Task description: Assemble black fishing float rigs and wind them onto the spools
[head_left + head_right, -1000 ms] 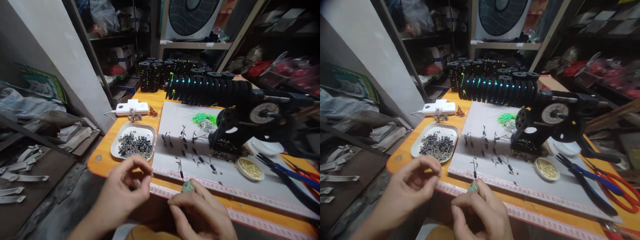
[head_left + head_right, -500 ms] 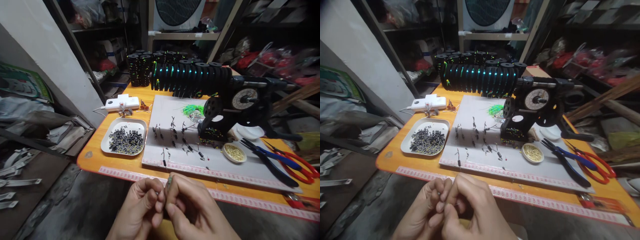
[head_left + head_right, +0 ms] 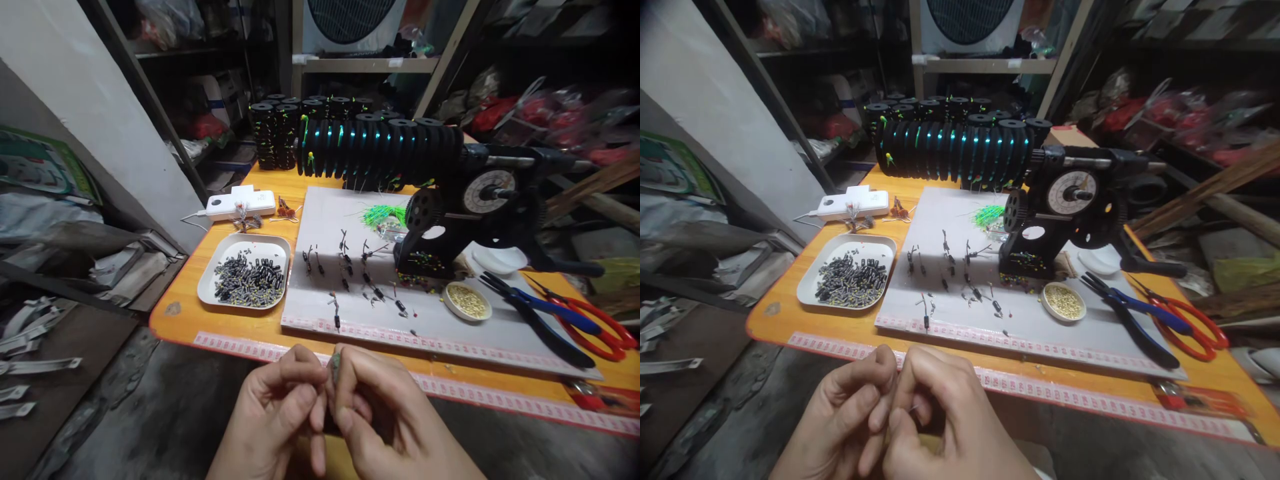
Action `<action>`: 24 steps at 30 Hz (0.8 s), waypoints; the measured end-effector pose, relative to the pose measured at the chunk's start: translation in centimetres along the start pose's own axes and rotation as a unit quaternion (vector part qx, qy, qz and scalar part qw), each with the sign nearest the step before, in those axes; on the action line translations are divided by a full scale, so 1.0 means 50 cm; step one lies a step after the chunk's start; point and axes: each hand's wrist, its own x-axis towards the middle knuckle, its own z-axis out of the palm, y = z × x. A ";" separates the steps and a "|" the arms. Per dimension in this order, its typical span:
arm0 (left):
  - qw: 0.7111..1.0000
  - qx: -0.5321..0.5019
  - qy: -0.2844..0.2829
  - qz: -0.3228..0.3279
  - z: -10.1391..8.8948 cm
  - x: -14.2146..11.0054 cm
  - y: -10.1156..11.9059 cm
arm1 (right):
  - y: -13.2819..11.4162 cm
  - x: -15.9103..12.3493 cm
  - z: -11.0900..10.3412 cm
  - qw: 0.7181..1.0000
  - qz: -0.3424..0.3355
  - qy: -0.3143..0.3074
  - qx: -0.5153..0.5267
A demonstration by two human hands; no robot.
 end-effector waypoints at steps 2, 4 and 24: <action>1.000 0.013 0.012 0.008 0.004 -0.003 0.002 | 0.000 -0.001 0.000 1.000 0.001 0.006 -0.012; 0.999 0.022 0.022 0.015 0.006 -0.006 0.005 | 0.002 -0.002 -0.001 1.000 0.002 -0.001 -0.026; 0.999 0.034 0.007 -0.002 -0.004 -0.009 0.017 | 0.005 0.001 -0.003 0.995 -0.080 0.024 -0.054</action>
